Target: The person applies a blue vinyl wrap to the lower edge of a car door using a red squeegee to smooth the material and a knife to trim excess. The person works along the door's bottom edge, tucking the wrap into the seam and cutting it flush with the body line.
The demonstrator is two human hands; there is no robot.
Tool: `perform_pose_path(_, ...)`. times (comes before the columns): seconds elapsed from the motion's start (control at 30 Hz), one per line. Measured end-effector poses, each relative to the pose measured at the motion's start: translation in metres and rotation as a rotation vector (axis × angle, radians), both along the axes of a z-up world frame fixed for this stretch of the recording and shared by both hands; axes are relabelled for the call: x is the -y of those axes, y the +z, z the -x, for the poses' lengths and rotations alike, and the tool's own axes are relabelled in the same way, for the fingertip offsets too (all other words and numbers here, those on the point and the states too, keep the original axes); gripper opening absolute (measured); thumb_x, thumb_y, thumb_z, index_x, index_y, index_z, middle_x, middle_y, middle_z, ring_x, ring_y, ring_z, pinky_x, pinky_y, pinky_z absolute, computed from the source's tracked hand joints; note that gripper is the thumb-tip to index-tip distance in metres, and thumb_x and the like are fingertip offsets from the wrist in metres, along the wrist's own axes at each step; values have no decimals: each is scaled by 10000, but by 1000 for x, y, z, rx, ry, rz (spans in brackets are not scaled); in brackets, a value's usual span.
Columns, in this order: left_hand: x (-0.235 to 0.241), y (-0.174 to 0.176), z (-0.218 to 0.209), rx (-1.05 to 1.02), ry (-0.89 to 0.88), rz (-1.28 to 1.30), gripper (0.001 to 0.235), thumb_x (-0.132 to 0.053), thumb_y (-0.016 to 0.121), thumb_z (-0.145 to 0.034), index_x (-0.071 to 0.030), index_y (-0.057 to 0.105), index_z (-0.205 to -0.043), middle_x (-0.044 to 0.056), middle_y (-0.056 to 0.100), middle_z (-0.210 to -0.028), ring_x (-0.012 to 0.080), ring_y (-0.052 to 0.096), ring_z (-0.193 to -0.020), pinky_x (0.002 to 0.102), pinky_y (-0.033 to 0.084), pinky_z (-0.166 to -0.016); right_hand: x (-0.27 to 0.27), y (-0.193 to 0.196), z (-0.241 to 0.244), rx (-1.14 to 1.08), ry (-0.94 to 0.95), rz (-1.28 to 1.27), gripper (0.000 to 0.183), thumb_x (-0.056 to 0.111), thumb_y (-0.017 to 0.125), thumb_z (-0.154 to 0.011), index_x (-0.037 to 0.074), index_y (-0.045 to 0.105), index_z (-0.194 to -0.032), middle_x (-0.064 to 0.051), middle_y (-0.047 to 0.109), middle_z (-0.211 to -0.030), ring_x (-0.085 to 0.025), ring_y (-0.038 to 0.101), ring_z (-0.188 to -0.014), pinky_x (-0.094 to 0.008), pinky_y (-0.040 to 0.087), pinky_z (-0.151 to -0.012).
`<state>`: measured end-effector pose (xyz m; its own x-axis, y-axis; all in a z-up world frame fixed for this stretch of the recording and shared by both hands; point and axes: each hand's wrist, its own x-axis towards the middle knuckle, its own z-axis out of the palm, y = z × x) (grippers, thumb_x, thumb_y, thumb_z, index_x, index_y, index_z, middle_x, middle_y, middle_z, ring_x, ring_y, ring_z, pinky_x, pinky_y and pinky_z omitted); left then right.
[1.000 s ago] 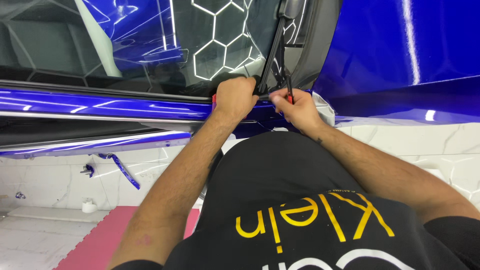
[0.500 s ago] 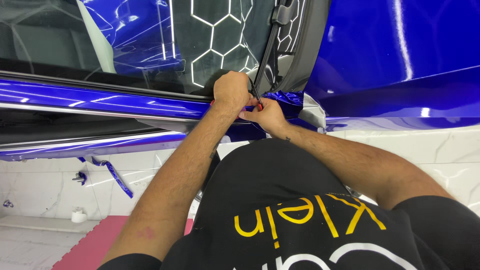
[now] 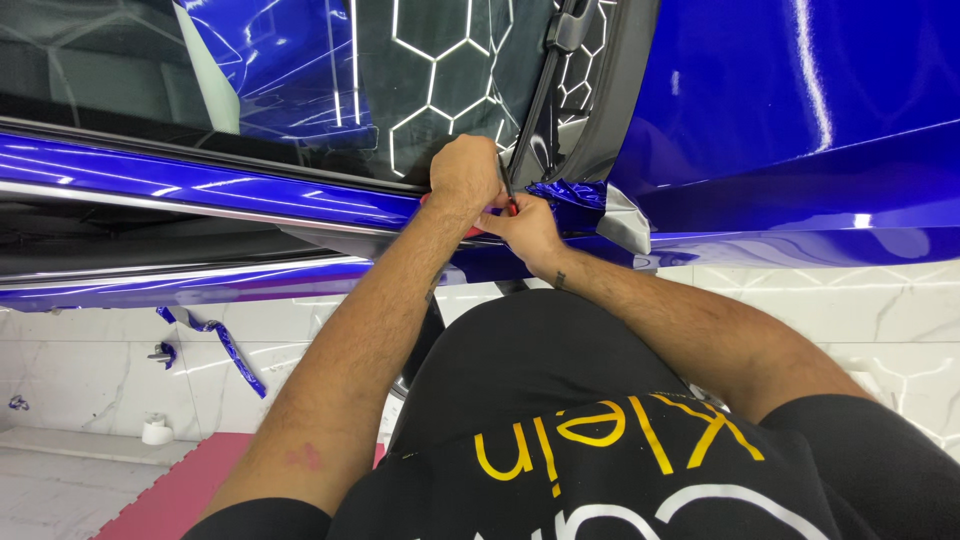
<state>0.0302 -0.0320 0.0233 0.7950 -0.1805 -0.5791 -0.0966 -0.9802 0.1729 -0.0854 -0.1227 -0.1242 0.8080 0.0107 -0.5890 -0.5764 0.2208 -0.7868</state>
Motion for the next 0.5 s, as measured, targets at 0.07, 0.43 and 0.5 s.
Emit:
perform_pose_path(0.07, 1, 11, -1, 2, -9, -1, 224, -154, 892, -903, -26, 857, -1084, 215, 841, -937, 439, 836, -1019, 595, 690, -855, 14, 41, 4, -36, -5, -39, 344, 135, 1034, -799, 48, 848, -1075, 50, 580, -571, -15, 512, -469, -157, 328, -444)
perform_pose_path(0.43, -3, 38, 10, 4, -193, 63, 350, -286, 947, -902, -13, 855, -1101, 228, 841, -939, 422, 846, -973, 557, 704, -836, 155, 106, 33, 265, -44, 461, 213, 152, 907, -1027, 149, 780, -1198, 5, 658, -873, -89, 614, -744, -229, 487, -663)
perform_pose_path(0.5, 1, 35, 9, 37, -291, -7, 397, -309, 969, -872, -14, 858, -1115, 212, 840, -927, 405, 850, -952, 551, 709, -818, 150, 105, 21, 392, -49, 514, 292, 82, 893, -1032, 170, 826, -1303, -24, 770, -925, -93, 645, -814, -251, 537, -740)
